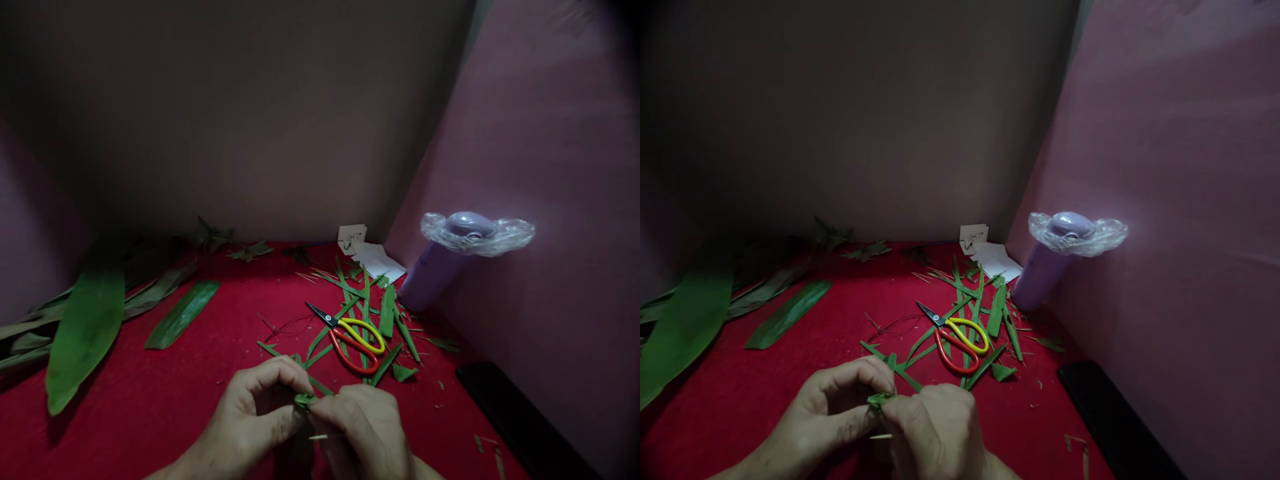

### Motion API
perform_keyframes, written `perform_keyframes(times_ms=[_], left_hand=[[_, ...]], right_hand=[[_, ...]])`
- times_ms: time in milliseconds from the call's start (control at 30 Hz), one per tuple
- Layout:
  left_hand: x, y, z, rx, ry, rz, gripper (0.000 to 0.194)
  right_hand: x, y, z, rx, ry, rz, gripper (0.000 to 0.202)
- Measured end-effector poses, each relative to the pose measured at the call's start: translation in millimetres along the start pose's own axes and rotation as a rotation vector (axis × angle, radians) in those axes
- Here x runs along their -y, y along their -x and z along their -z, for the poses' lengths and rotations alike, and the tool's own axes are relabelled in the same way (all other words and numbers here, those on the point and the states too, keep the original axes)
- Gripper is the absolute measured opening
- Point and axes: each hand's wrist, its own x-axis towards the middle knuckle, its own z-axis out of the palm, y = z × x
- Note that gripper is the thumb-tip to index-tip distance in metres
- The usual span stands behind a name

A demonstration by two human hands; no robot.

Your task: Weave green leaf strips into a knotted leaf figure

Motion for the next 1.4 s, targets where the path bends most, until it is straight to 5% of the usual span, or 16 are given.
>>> perform_keyframes(times_ms=[333,533,700,1167,1400], left_hand=[[-1,2,-5.6,-0.082,0.128,0.134,0.016],[1,2,-5.4,-0.132,0.104,0.134,0.018],[5,3,-3.5,-0.08,0.057,0.129,0.018],[7,1,-4.8,-0.159,0.044,0.17,0.021],[10,2,-8.6,-0.248,0.053,0.212,0.026]], right_hand=[[4,2,-3,-0.035,-0.139,-0.249,0.011],[7,7,-8,0.057,-0.345,-0.535,0.012],[7,8,-10,0.071,-0.495,-0.702,0.02],[8,8,-12,0.012,-0.326,-0.576,0.016],[14,7,-18,-0.03,-0.273,-0.73,0.023]])
